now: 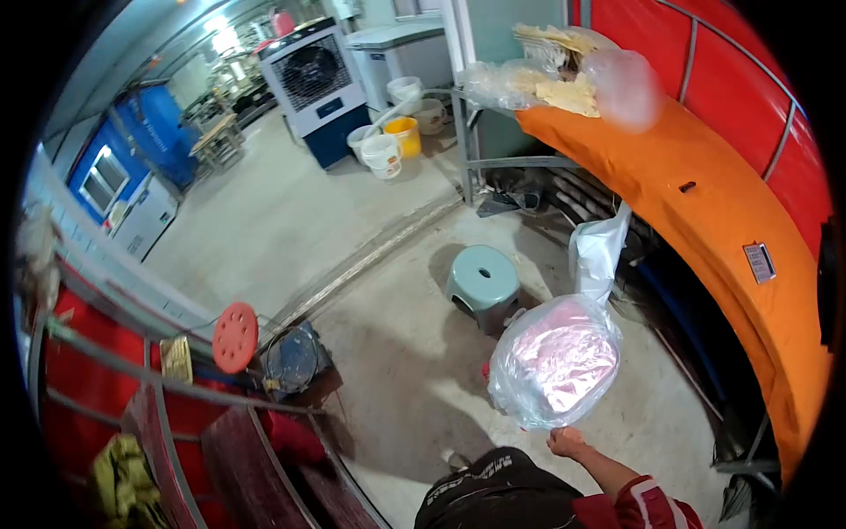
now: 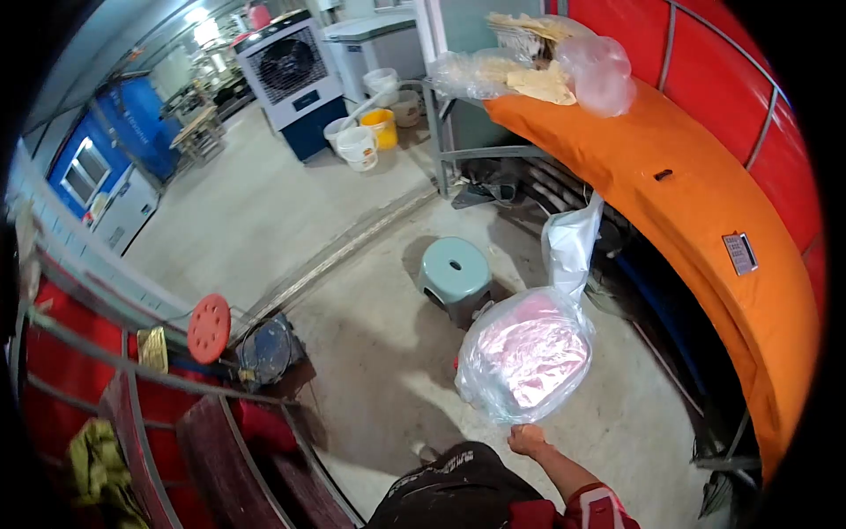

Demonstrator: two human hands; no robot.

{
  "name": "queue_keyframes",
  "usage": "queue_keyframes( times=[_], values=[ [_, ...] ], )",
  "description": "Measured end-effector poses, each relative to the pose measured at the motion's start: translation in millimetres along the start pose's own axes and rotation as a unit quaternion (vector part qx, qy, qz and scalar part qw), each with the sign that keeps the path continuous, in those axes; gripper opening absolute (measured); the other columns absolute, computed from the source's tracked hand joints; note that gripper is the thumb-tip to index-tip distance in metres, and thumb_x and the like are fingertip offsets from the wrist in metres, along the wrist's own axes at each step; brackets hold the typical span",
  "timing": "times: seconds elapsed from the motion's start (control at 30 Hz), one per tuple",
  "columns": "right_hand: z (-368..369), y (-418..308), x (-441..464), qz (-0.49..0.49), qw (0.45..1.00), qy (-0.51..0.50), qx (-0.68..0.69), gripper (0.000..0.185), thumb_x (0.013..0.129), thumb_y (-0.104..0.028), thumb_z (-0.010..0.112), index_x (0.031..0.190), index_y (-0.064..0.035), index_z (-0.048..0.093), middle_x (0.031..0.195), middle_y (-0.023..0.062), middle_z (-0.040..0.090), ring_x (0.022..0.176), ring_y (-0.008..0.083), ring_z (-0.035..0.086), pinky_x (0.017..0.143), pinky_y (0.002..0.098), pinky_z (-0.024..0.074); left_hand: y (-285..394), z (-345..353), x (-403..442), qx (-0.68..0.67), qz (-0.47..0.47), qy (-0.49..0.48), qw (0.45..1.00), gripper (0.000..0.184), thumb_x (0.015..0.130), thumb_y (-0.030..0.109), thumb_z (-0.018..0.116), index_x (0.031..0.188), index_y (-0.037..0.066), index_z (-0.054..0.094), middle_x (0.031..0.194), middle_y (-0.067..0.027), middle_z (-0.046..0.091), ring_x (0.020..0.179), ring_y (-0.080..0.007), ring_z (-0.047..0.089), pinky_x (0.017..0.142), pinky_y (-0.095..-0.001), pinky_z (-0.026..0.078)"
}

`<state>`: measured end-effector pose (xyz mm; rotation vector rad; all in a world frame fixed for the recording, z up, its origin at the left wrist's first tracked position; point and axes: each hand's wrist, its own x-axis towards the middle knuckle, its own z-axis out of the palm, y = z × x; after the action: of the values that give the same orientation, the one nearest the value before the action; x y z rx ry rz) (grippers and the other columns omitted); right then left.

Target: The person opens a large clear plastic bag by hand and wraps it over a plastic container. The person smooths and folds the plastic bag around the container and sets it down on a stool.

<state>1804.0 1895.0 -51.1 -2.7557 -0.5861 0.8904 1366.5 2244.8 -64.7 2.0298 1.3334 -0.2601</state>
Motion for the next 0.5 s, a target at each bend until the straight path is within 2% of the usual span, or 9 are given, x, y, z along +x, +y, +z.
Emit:
queue_keyframes(
  times=[0.13,0.2,0.27,0.33,0.37,0.4,0.43,0.47,0.5],
  values=[
    [-13,-32,17,0.053,0.998,-0.023,0.027,0.032,0.074,-0.036,0.047,0.077,-0.0091,0.063,0.076,0.0151,0.062,0.077,0.0319,0.059,0.070,0.0434,0.0465,55,-112,138,-0.004,0.141,0.077,0.987,0.032,0.074,0.028,0.059,0.089,-0.001,0.057,0.084,-0.0167,0.058,0.076,-0.0291,0.055,0.067,-0.0380,0.043],
    [-22,-58,32,0.141,0.986,-0.007,0.083,0.031,0.074,-0.033,0.047,0.073,-0.0060,0.063,0.075,0.0165,0.061,0.076,0.0323,0.059,0.070,0.0436,0.0463,132,-166,199,0.065,0.138,0.097,0.984,0.033,0.076,0.025,0.058,0.098,0.000,0.055,0.089,-0.0181,0.058,0.081,-0.0316,0.055,0.072,-0.0374,0.044],
    [-11,-60,65,0.153,0.982,0.005,0.106,0.026,0.072,-0.028,0.050,0.077,-0.0053,0.063,0.078,0.0160,0.061,0.078,0.0322,0.059,0.071,0.0425,0.0460,189,-158,264,0.069,0.211,0.074,0.972,0.033,0.077,0.025,0.058,0.098,0.001,0.055,0.089,-0.0163,0.059,0.081,-0.0281,0.056,0.072,-0.0359,0.044],
    [-7,-71,103,0.153,0.975,-0.005,0.163,0.023,0.070,-0.023,0.053,0.083,-0.0054,0.061,0.084,0.0159,0.061,0.081,0.0313,0.058,0.072,0.0408,0.0455,198,-146,331,0.071,0.211,-0.014,0.975,0.035,0.076,0.025,0.060,0.099,0.001,0.055,0.093,-0.0144,0.059,0.081,-0.0266,0.057,0.073,-0.0352,0.045],
    [10,-70,132,0.129,0.968,0.025,0.216,0.025,0.070,-0.020,0.054,0.089,-0.0055,0.060,0.089,0.0171,0.060,0.085,0.0320,0.057,0.074,0.0387,0.0453,231,-128,338,0.099,0.213,-0.056,0.970,0.037,0.075,0.024,0.062,0.103,0.001,0.053,0.093,-0.0147,0.059,0.079,-0.0246,0.057,0.068,-0.0326,0.046],
    [-30,-93,152,0.084,0.951,-0.043,0.293,0.031,0.069,-0.021,0.058,0.096,-0.0058,0.059,0.089,0.0175,0.060,0.084,0.0281,0.059,0.072,0.0359,0.0464,272,-114,334,0.125,0.214,-0.098,0.964,0.041,0.075,0.023,0.063,0.107,0.002,0.050,0.092,-0.0151,0.059,0.077,-0.0226,0.057,0.063,-0.0300,0.047],
    [-87,-128,160,0.047,0.889,-0.033,0.454,0.032,0.072,-0.016,0.059,0.103,-0.0054,0.055,0.090,0.0134,0.060,0.083,0.0216,0.058,0.072,0.0318,0.0469,222,-83,381,0.213,0.320,-0.105,0.917,0.048,0.074,0.028,0.065,0.111,0.002,0.048,0.091,-0.0163,0.059,0.077,-0.0241,0.057,0.062,-0.0326,0.048],
    [-143,-162,169,0.011,0.797,-0.036,0.602,0.035,0.076,-0.011,0.059,0.109,-0.0050,0.051,0.091,0.0093,0.061,0.081,0.0151,0.058,0.071,0.0276,0.0474,249,-67,384,0.206,0.315,-0.178,0.909,0.049,0.074,0.029,0.065,0.112,0.003,0.048,0.092,-0.0165,0.059,0.078,-0.0246,0.057,0.063,-0.0332,0.047],
    [-196,-192,175,-0.027,0.794,0.015,0.607,0.031,0.081,-0.005,0.054,0.112,-0.0027,0.048,0.091,0.0105,0.059,0.084,0.0146,0.056,0.073,0.0266,0.0463,277,-63,389,0.210,0.309,-0.224,0.900,0.050,0.074,0.029,0.065,0.112,0.003,0.047,0.093,-0.0167,0.058,0.080,-0.0251,0.056,0.065,-0.0337,0.047]
  ],
)
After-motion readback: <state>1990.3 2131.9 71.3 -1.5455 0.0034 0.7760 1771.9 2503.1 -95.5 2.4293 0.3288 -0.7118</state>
